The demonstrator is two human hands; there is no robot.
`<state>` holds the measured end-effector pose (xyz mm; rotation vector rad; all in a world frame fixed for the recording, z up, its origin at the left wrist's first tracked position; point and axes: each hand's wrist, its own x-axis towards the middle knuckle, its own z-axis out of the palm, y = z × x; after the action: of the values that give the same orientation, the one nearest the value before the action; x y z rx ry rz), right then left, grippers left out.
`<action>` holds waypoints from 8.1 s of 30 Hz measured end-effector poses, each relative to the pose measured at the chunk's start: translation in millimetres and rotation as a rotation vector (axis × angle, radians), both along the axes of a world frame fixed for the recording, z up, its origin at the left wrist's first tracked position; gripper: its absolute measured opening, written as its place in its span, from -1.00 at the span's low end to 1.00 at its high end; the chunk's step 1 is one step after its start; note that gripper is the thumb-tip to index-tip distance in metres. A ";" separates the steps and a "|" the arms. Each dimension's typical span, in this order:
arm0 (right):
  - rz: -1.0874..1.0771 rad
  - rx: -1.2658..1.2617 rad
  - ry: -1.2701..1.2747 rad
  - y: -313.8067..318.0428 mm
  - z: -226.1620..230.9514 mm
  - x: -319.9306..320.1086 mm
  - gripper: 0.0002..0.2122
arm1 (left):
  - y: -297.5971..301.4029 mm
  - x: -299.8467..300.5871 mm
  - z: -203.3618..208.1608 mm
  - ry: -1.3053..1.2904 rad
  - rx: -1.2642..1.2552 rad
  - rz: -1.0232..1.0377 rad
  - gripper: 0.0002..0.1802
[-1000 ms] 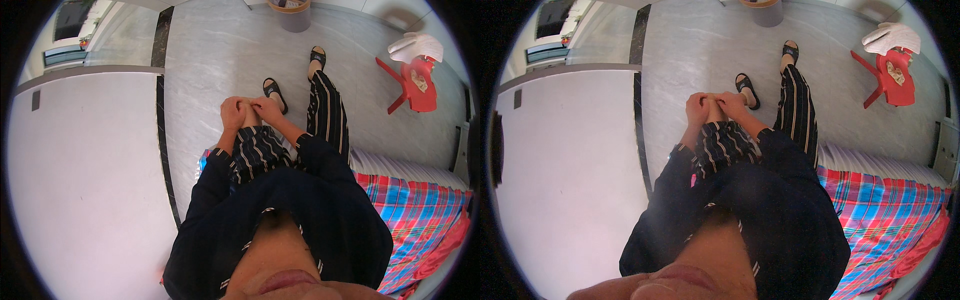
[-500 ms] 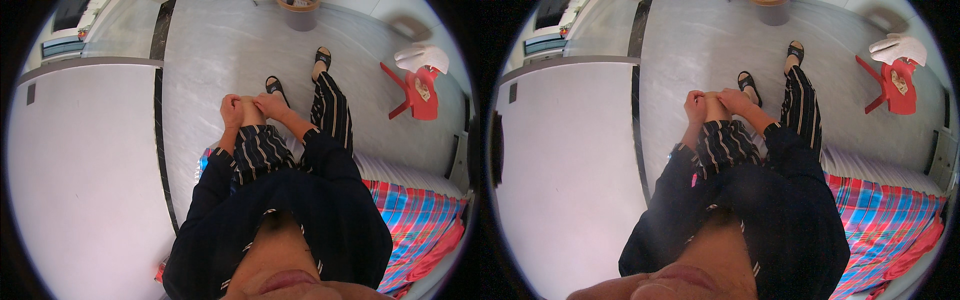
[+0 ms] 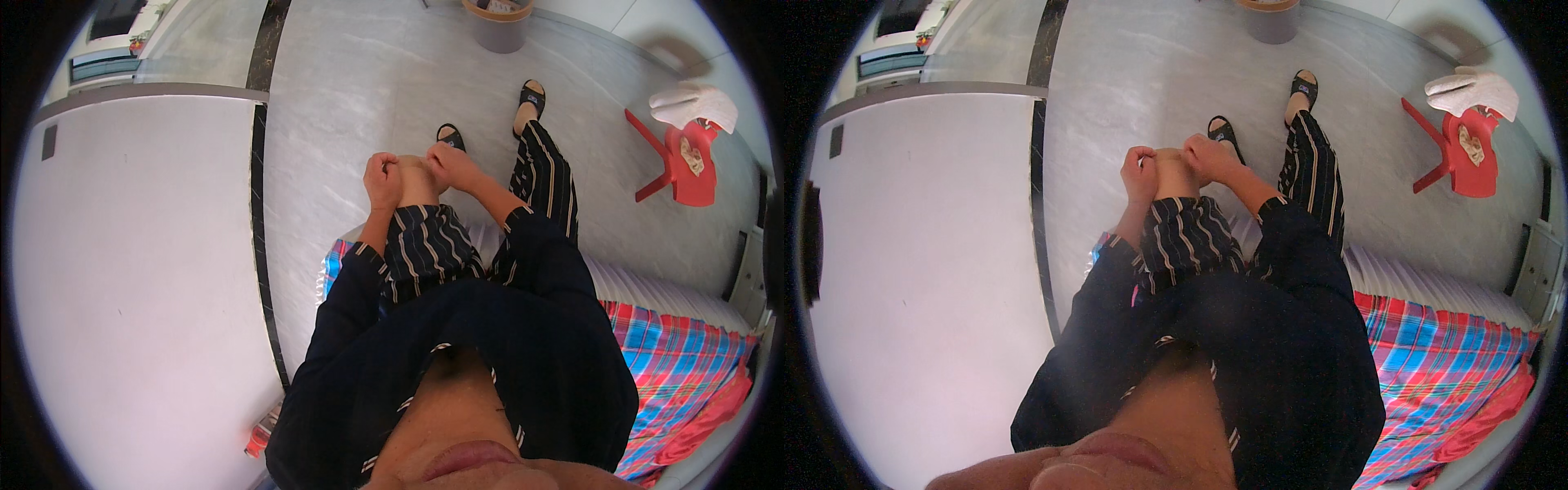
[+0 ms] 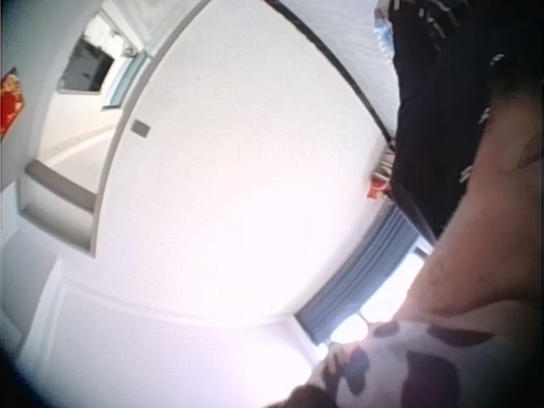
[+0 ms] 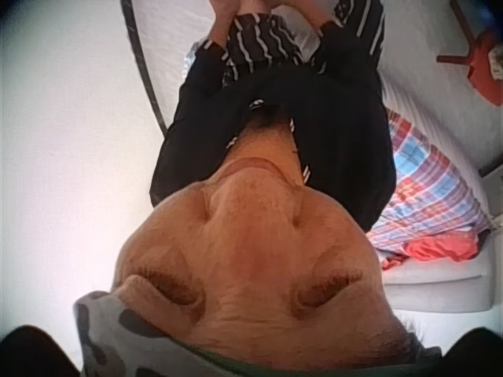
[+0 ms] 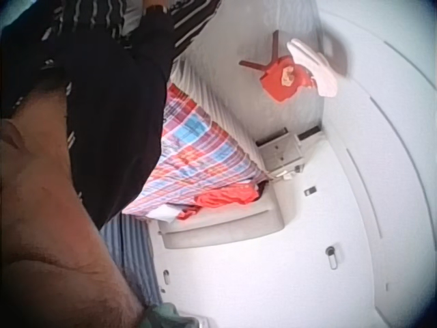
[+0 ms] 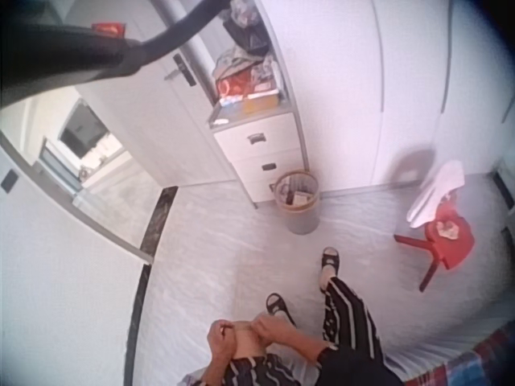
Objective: The person peels the backing off an adhesive patch, sticks the patch onto their knee, pulls down their pant leg, stands up, and walks out of the room.
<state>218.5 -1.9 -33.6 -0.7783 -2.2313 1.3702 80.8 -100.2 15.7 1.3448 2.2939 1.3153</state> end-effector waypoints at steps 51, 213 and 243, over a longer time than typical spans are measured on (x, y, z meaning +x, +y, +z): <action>-0.138 0.093 -0.166 -20.9 12.1 -2.1 -0.73 | 12.0 9.3 9.2 -0.040 -0.463 0.239 -0.69; 0.317 0.155 -0.614 354.7 195.4 -49.3 -0.90 | 30.9 -218.9 75.8 -0.456 -0.956 0.133 -0.80; 0.576 0.720 -0.786 712.9 179.5 -728.7 -0.74 | 187.8 -509.5 66.4 -0.682 -0.428 1.071 -0.66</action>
<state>-510.1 710.9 145.9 -0.4422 -3.4347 0.3005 -428.7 87.6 82.1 -0.5228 2.5059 1.0710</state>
